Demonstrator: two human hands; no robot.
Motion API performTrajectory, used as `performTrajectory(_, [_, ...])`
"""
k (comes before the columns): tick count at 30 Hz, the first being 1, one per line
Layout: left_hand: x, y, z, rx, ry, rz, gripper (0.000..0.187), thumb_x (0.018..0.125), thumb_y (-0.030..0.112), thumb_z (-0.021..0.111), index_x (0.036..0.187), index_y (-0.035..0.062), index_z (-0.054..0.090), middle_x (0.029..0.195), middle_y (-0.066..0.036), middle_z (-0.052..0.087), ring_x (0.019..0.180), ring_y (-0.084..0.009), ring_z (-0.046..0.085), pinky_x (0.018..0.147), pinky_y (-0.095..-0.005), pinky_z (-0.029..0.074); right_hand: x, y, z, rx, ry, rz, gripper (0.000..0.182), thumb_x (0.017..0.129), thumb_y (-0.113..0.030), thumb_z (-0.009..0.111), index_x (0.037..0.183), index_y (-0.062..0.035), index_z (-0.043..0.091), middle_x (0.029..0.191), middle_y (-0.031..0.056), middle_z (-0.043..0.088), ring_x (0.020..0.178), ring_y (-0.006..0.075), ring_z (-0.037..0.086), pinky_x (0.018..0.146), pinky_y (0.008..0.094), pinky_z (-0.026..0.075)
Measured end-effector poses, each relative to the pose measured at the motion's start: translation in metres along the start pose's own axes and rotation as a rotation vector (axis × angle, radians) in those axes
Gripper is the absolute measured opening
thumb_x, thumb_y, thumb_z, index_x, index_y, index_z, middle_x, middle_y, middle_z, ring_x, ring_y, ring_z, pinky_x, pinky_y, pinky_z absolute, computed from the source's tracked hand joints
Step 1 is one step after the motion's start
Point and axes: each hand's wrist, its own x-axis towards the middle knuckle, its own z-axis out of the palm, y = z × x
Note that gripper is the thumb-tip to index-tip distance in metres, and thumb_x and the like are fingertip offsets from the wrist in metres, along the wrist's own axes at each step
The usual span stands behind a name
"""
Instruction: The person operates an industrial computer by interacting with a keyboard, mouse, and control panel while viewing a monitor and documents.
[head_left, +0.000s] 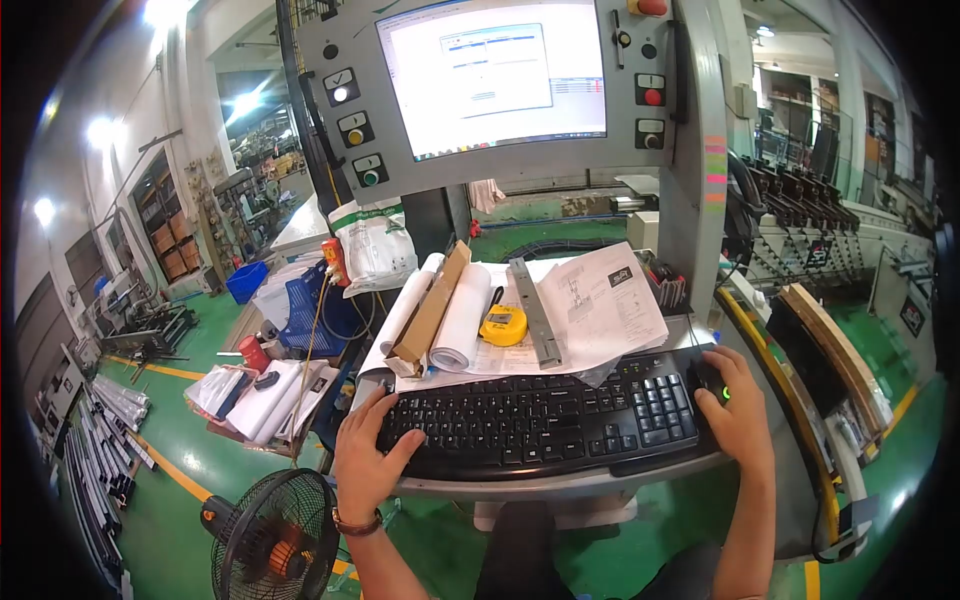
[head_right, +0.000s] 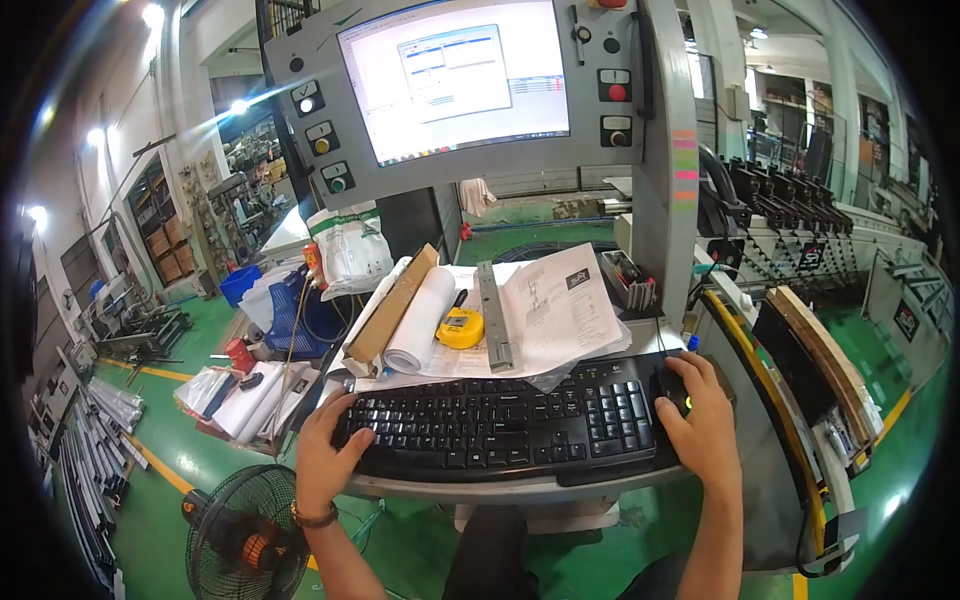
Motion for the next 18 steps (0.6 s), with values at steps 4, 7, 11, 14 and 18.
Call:
performTrajectory(4, [0.0003,0.0023,-0.0008,0.001,0.000,-0.006,0.071,0.094,0.050,0.090,0.147,0.0043,0.077,0.162,-0.018,0.071,0.148,-0.0430,0.064,0.128,-0.0546,0.045,-0.0003,0.0008,0.0005,-0.009,0.005,-0.003,0.054,0.096,-0.016,0.076,0.147,-0.0016,0.070,0.160,0.0210,0.066,0.144,0.0464,0.066,0.121,0.0499,0.052])
performTrajectory(7, [0.0010,0.0019,-0.0009,0.013,-0.005,0.004,0.072,0.095,0.052,0.090,0.147,0.0041,0.077,0.161,-0.018,0.071,0.148,-0.0431,0.064,0.128,-0.0545,0.045,-0.0003,0.0012,0.0007,-0.012,0.008,-0.005,0.054,0.096,-0.017,0.076,0.147,-0.0015,0.070,0.160,0.0213,0.066,0.144,0.0467,0.066,0.121,0.0501,0.052])
performTrajectory(11, [0.0007,-0.0006,-0.0001,0.008,0.004,0.020,0.073,0.095,0.054,0.089,0.147,0.0037,0.077,0.161,-0.019,0.071,0.147,-0.0433,0.065,0.128,-0.0546,0.045,-0.0003,0.0032,0.0011,-0.011,0.006,-0.012,0.054,0.096,-0.017,0.076,0.147,-0.0012,0.070,0.161,0.0215,0.065,0.144,0.0469,0.066,0.122,0.0504,0.052])
performTrajectory(14, [0.0008,0.0007,-0.0003,0.004,0.002,0.014,0.072,0.095,0.053,0.089,0.146,0.0035,0.077,0.161,-0.019,0.071,0.147,-0.0434,0.065,0.128,-0.0546,0.045,0.0001,0.0048,0.0017,-0.015,0.007,-0.022,0.054,0.096,-0.017,0.076,0.148,-0.0011,0.070,0.161,0.0215,0.065,0.144,0.0470,0.066,0.122,0.0503,0.052])
performTrajectory(18, [0.0009,0.0008,-0.0004,0.002,-0.001,0.011,0.072,0.095,0.052,0.090,0.146,0.0033,0.077,0.161,-0.020,0.071,0.148,-0.0433,0.065,0.128,-0.0545,0.044,-0.0004,0.0026,0.0013,0.002,0.004,-0.004,0.054,0.096,-0.017,0.076,0.148,-0.0013,0.070,0.161,0.0213,0.065,0.144,0.0469,0.066,0.122,0.0503,0.052])
